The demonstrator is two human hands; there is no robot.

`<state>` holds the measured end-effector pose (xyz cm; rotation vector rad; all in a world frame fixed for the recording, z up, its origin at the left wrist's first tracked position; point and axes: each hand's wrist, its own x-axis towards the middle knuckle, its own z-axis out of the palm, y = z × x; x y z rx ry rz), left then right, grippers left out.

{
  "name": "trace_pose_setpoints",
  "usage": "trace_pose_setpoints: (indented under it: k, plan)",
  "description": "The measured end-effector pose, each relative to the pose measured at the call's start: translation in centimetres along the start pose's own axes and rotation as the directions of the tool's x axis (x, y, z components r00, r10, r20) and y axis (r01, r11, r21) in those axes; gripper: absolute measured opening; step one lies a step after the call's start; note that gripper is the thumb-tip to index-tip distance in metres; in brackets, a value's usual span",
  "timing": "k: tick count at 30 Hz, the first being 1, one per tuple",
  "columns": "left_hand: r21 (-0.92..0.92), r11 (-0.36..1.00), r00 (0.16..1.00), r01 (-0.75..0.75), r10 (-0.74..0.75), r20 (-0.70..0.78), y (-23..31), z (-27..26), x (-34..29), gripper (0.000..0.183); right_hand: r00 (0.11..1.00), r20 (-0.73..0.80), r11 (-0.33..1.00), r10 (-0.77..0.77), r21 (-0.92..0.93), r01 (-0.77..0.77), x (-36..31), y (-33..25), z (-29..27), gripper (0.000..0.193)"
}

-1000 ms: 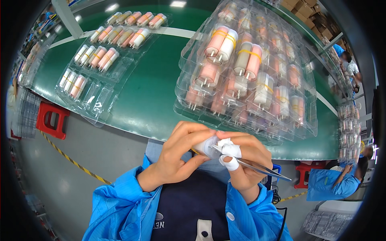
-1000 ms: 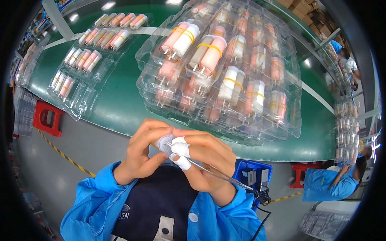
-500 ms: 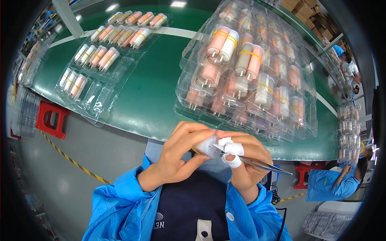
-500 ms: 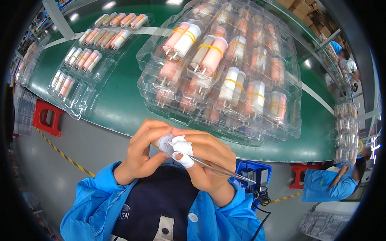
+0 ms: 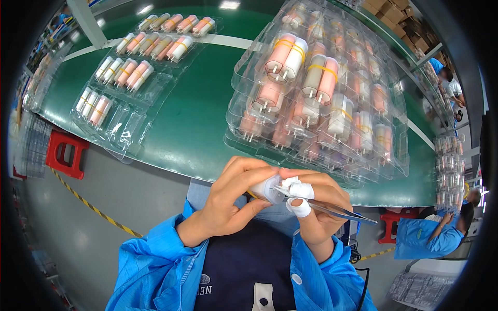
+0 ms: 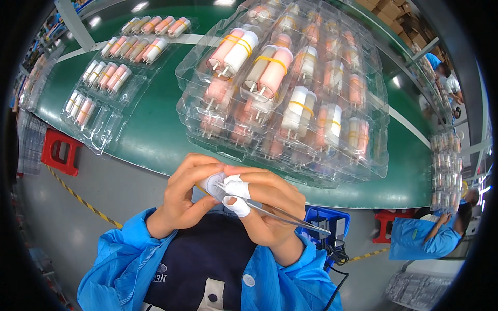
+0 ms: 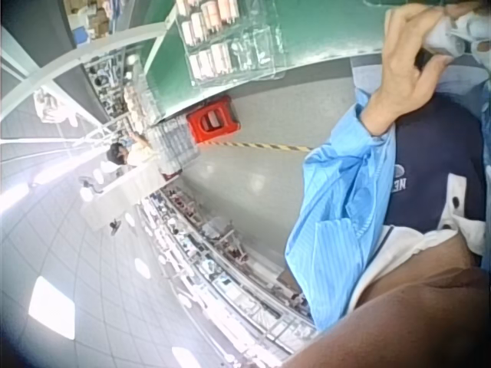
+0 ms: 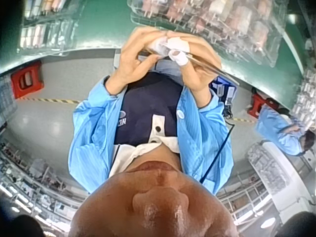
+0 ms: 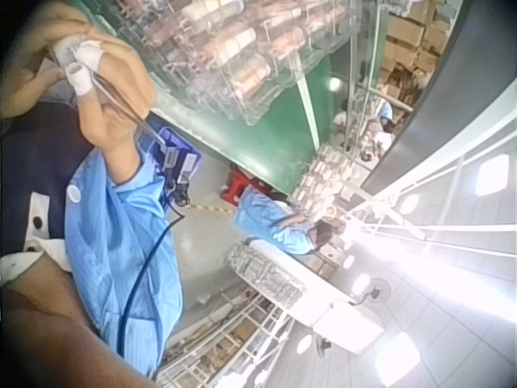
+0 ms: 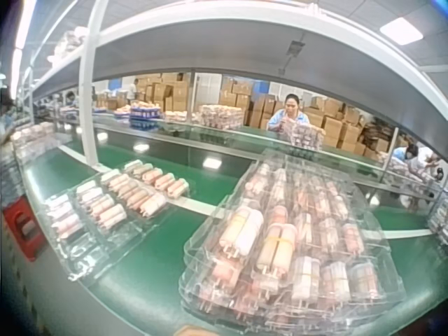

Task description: The person uses tweezers to insert small white components into cylindrical objects with rubber bands. They repeatedly pick up a cylinder from a clear plastic tray, perform the insertion, and place the item back into the tray. The process is repeated for multiple units on a green assembly table.

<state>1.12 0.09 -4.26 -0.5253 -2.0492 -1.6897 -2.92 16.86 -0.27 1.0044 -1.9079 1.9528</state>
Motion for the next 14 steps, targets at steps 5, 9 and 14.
trace_pose_setpoints:
  k: [5, 9, 14]
  plan:
    - [0.007, 1.000, 1.000, -0.008, 0.008, 0.000, 0.03, -0.02, 0.10, 0.048, 1.000, 0.006, 1.000, 0.001, -0.003, -0.001, -0.01, -0.02, -0.02, 0.016]
    - [0.041, 0.999, 1.000, -0.016, 0.017, -0.001, -0.02, -0.08, 0.13, 0.049, 1.000, 0.020, 1.000, -0.005, -0.020, 0.006, 0.11, 0.01, 0.00, 0.016]
    - [0.097, 0.995, 0.999, -0.034, 0.034, 0.004, -0.09, -0.27, 0.14, 0.051, 0.999, 0.036, 1.000, 0.005, -0.020, -0.004, 0.09, 0.19, -0.04, 0.015]
